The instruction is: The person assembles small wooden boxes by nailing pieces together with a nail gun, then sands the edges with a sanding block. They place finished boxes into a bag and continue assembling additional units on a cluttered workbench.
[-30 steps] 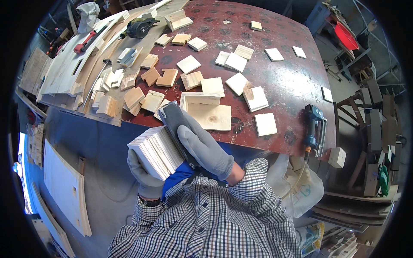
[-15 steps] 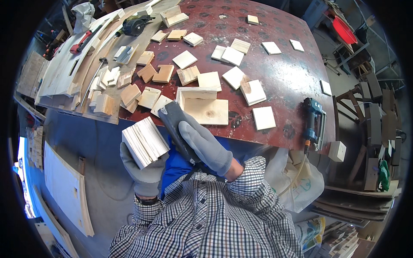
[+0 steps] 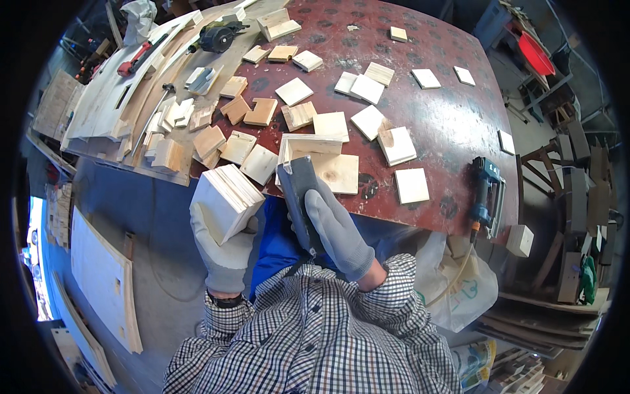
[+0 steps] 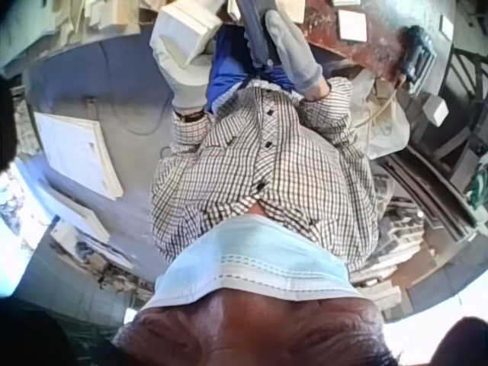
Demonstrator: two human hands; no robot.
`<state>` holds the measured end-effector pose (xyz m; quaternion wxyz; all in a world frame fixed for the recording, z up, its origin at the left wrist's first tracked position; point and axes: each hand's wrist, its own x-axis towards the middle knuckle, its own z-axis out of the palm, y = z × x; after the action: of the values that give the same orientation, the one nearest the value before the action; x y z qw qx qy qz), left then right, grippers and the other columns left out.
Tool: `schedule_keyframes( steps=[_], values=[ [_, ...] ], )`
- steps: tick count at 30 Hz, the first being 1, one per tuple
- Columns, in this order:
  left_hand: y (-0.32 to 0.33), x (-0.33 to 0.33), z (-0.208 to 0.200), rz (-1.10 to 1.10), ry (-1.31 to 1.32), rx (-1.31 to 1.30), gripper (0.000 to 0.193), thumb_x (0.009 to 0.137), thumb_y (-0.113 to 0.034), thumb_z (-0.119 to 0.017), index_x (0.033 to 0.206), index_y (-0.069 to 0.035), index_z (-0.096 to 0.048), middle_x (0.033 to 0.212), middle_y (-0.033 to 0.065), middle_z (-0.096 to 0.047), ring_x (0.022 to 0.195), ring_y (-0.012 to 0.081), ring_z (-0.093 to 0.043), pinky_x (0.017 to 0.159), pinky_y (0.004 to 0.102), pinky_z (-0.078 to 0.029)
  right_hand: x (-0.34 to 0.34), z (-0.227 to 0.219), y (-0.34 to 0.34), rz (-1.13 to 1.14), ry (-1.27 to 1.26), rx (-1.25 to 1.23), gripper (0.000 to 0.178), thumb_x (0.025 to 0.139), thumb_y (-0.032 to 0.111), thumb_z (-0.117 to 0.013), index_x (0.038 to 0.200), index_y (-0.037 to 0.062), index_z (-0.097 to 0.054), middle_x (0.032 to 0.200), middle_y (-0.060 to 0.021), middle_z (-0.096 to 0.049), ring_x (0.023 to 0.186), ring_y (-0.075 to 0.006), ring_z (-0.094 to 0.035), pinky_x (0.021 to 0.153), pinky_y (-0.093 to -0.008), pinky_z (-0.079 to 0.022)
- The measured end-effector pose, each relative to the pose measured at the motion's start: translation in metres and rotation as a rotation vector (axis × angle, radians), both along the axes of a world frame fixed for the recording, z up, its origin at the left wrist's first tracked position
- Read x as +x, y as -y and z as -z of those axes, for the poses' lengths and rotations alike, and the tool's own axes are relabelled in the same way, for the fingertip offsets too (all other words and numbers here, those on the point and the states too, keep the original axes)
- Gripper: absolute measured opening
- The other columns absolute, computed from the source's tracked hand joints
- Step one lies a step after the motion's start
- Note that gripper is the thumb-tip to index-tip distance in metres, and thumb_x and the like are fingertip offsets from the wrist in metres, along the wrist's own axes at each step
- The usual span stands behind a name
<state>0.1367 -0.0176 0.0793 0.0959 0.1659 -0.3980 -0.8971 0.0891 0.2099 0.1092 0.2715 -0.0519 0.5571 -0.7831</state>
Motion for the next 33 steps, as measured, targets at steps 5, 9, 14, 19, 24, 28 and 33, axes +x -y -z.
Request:
schedule_keyframes(
  steps=[5,9,14,19,24,28,33],
  values=[
    [-0.020,-0.008,-0.002,0.087,-0.004,0.209,0.065,0.113,-0.057,-0.047,0.157,-0.009,-0.043,0.150,0.0124,-0.056,0.138,0.0288,-0.056,0.114,0.0495,-0.048,0.000,0.010,0.010,0.300,-0.902,0.420,0.090,0.101,0.037,-0.072,0.165,-0.0068,-0.028,0.143,-0.0260,-0.050,0.127,-0.0366,-0.055,0.111,-0.0479,-0.046],
    [-0.022,-0.008,0.004,0.205,-0.150,0.132,0.065,0.116,-0.050,-0.044,0.158,0.000,-0.041,0.154,0.0143,-0.055,0.144,0.0271,-0.052,0.123,0.0429,-0.041,0.007,-0.006,0.032,0.410,-1.279,0.769,0.075,0.087,0.047,-0.080,0.150,0.0098,-0.060,0.145,-0.0216,-0.053,0.130,-0.0372,-0.054,0.106,-0.0493,-0.044],
    [-0.022,-0.005,0.000,0.051,-0.110,0.249,0.054,0.115,-0.043,-0.047,0.155,-0.006,-0.048,0.150,0.0148,-0.058,0.139,0.0294,-0.058,0.115,0.0470,-0.052,0.007,0.029,0.040,0.490,-1.446,0.887,0.059,0.087,0.035,-0.078,0.144,0.0299,-0.065,0.143,-0.0162,-0.055,0.130,-0.0353,-0.055,0.108,-0.0506,-0.045],
    [-0.011,-0.009,-0.016,-0.093,-0.048,0.220,0.062,0.109,-0.044,-0.063,0.156,-0.007,-0.046,0.153,0.0118,-0.056,0.138,0.0276,-0.058,0.118,0.0460,-0.050,0.004,0.077,-0.004,0.392,-1.212,0.938,0.076,0.084,0.039,-0.085,0.149,0.0099,-0.060,0.142,-0.0227,-0.054,0.117,-0.0394,-0.055,0.102,-0.0518,-0.044],
    [-0.003,-0.006,-0.002,0.096,-0.034,0.357,0.061,0.113,-0.051,-0.051,0.155,-0.007,-0.045,0.153,0.0143,-0.054,0.135,0.0272,-0.060,0.112,0.0443,-0.055,0.007,0.005,0.035,0.453,-1.387,0.750,0.051,0.089,0.039,-0.080,0.137,0.0233,-0.070,0.143,-0.0188,-0.056,0.127,-0.0364,-0.056,0.105,-0.0489,-0.047],
    [-0.014,0.006,0.013,0.162,-0.070,0.141,0.061,0.115,-0.051,-0.044,0.156,-0.006,-0.044,0.146,0.0176,-0.061,0.133,0.0294,-0.063,0.113,0.0471,-0.056,0.002,0.022,0.056,0.433,-1.601,0.788,0.046,0.086,0.028,-0.079,0.131,0.0342,-0.072,0.142,-0.0155,-0.058,0.127,-0.0343,-0.059,0.109,-0.0484,-0.049],
    [-0.017,-0.006,-0.009,-0.002,-0.033,0.368,0.067,0.108,-0.052,-0.061,0.157,-0.009,-0.045,0.150,0.0147,-0.058,0.136,0.0329,-0.060,0.109,0.0464,-0.058,-0.011,0.068,0.007,0.425,-1.346,0.921,0.056,0.087,0.032,-0.084,0.137,0.0149,-0.066,0.142,-0.0220,-0.055,0.126,-0.0398,-0.055,0.102,-0.0517,-0.049]
  ],
)
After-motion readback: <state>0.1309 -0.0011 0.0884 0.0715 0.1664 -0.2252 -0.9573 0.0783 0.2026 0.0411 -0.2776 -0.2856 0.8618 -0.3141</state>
